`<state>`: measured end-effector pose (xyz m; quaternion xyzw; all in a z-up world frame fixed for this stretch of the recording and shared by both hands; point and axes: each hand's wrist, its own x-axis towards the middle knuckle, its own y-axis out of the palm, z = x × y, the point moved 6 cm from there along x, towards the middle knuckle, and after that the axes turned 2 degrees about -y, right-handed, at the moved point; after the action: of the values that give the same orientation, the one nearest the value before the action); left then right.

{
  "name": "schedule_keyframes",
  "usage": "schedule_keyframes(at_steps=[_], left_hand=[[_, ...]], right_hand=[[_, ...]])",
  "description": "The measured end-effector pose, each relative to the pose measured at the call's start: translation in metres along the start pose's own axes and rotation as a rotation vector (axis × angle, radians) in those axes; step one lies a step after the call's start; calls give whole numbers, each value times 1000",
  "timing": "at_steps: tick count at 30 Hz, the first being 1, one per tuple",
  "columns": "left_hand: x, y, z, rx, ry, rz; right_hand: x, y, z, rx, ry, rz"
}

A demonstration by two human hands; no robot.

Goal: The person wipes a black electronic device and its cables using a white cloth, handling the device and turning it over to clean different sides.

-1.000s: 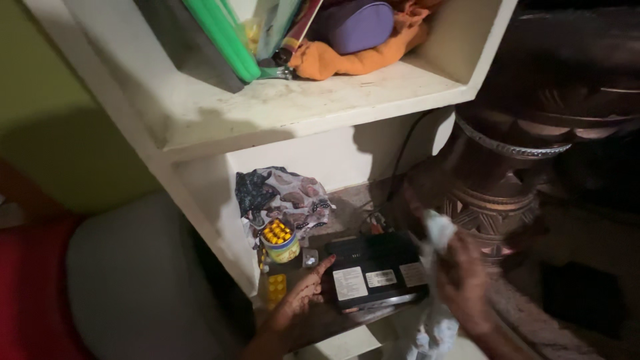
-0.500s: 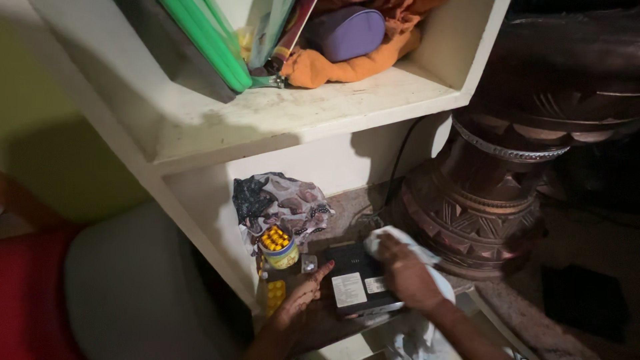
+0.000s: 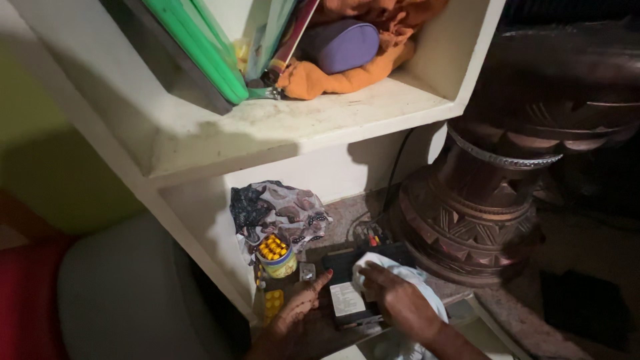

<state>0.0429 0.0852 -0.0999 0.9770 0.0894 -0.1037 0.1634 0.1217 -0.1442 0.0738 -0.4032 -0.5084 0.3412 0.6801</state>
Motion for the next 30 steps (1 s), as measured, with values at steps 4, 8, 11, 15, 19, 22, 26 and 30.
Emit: schedule_keyframes(at_steps=[4, 8, 11, 15, 19, 22, 26, 30], left_hand=[[71, -44, 58, 405, -397, -372], [74, -42, 60, 343, -302, -455], [60, -26, 38, 325, -299, -417], [28, -9, 14, 195, -315, -104], [68, -4, 4, 332, -84, -141], [76, 15, 13, 178, -13, -226], [54, 32, -4, 90, 75, -274], [47, 48, -14, -110, 300, -213]], right_hand=[[35, 7, -36, 133, 206, 61], [37, -4, -65, 39, 217, -125], [15, -5, -62, -110, 284, -140], [-18, -5, -55, -182, 273, -96], [-59, -1, -80, -25, 386, -133], [-93, 22, -133, 362, 733, -36], [-102, 13, -155, 434, 702, -247], [-82, -39, -138, 542, 739, -360]])
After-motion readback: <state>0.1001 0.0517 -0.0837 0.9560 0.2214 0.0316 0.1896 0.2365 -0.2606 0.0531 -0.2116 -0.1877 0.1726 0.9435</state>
